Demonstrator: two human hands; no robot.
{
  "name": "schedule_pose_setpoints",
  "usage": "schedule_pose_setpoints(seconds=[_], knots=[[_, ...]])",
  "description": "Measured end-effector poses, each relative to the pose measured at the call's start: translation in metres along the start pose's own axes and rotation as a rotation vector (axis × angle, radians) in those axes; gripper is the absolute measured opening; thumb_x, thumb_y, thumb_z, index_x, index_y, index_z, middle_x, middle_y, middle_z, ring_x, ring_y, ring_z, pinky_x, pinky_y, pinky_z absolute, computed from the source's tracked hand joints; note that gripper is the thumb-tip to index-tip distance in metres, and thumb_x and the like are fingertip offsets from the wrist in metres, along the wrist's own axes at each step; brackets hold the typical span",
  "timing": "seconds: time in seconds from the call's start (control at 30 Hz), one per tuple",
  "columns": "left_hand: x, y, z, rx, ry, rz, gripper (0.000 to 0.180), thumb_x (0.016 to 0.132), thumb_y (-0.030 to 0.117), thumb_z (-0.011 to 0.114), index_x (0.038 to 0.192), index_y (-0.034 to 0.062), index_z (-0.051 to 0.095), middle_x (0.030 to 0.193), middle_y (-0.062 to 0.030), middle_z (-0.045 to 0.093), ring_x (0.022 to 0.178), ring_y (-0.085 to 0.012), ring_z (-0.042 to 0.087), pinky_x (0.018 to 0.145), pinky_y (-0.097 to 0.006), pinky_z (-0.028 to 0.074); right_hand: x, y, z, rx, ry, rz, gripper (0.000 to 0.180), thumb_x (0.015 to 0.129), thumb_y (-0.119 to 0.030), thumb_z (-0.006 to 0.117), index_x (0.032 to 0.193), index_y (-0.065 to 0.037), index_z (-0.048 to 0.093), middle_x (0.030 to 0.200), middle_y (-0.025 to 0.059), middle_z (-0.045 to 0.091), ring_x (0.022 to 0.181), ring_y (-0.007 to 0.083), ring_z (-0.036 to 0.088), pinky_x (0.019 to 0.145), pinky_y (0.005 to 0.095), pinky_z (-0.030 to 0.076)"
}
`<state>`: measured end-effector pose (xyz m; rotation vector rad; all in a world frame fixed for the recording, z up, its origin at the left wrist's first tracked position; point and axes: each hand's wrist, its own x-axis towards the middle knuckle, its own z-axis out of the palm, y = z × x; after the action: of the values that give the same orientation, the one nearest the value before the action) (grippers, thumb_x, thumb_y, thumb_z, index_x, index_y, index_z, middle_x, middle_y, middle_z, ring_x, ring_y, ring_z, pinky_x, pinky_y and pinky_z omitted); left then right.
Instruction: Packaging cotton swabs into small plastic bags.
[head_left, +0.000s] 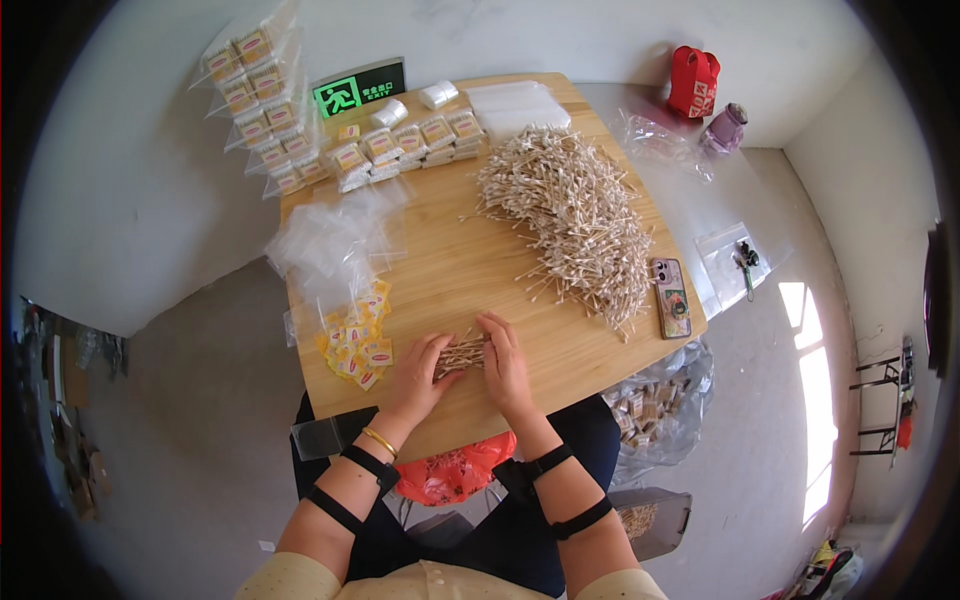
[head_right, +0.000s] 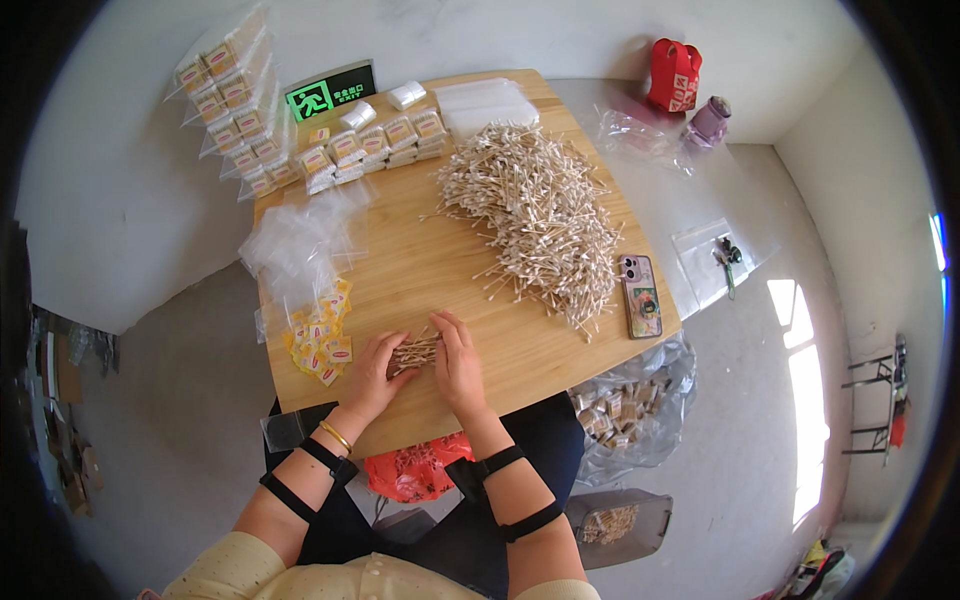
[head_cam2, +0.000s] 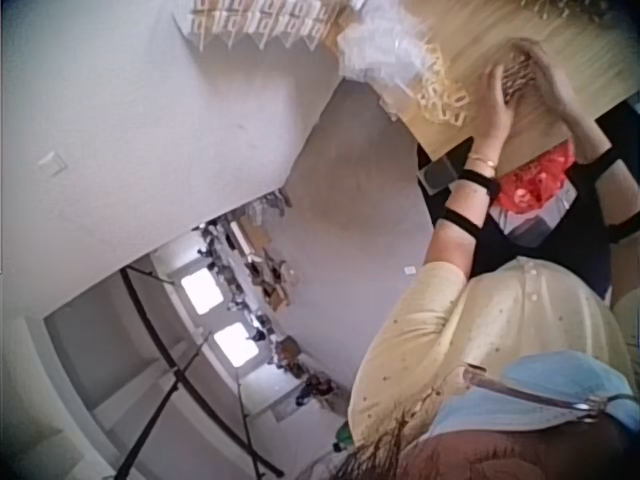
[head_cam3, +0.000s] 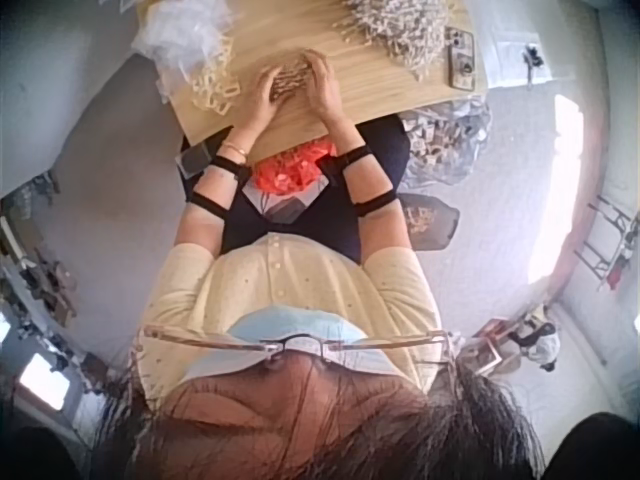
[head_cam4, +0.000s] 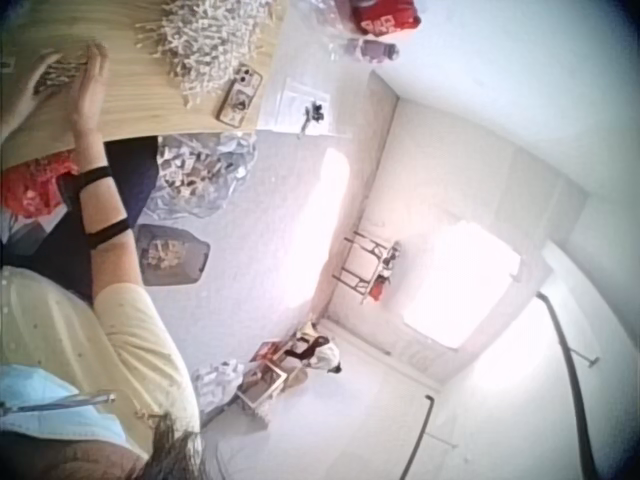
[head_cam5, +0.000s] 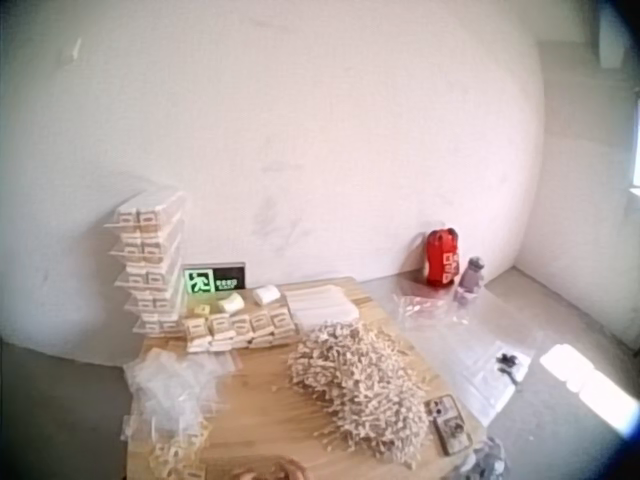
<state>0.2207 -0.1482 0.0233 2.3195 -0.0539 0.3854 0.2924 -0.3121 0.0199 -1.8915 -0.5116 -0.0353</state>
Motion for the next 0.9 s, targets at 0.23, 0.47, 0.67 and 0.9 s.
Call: schedule_pose_setpoints(seconds=[0.23, 0.47, 0.67, 0.9], knots=[[0.0, -0.017, -0.011, 0.138, -0.036, 0.039, 0.053, 0.075, 0.009, 0.084, 0.124, 0.0107, 0.064, 0.118, -0.0084, 0.066, 0.11, -0.0337, 0.062, 0.093, -0.044, 0.05, 0.002, -0.011, 0.02, 0.103, -0.087, -0.034, 0.036, 0.099, 0.003, 0.047, 0.133, 0.002, 0.059, 0.138, 0.026, 0.056, 0.135, 0.0427, 0.051, 0.113, 0.0438, 0.042], [0.001, 0.008, -0.015, 0.245, -0.055, 0.064, 0.07, 0.081, 0.023, 0.083, 0.142, 0.0071, 0.054, 0.15, -0.0143, 0.05, 0.141, -0.0364, 0.046, 0.119, -0.051, 0.036, -0.002, -0.001, -0.002, 0.027, 0.118, 0.023, 0.031, 0.099, 0.003, 0.047, 0.127, 0.002, 0.061, 0.132, 0.0252, 0.059, 0.128, 0.0414, 0.056, 0.108, 0.0435, 0.046], [-0.018, 0.014, 0.006, 0.628, -0.292, 0.1, 0.092, 0.096, 0.058, 0.059, 0.16, -0.001, 0.029, 0.169, -0.0179, 0.025, 0.158, -0.0351, 0.018, 0.128, -0.057, 0.012, -0.006, -0.001, 0.002, -0.105, 0.142, -0.028, 0.029, 0.097, 0.004, 0.05, 0.124, 0.002, 0.061, 0.127, 0.0235, 0.062, 0.122, 0.0414, 0.059, 0.105, 0.0441, 0.049], [-0.054, 0.017, 0.001, 0.634, -0.374, 0.085, 0.089, 0.098, 0.057, 0.056, 0.161, -0.0002, 0.028, 0.17, -0.0165, 0.024, 0.159, -0.034, 0.018, 0.127, -0.059, 0.01, -0.005, -0.005, 0.0, -0.085, 0.143, -0.012, 0.027, 0.096, 0.002, 0.051, 0.121, 0.001, 0.061, 0.124, 0.0227, 0.062, 0.121, 0.0416, 0.058, 0.104, 0.0455, 0.048]])
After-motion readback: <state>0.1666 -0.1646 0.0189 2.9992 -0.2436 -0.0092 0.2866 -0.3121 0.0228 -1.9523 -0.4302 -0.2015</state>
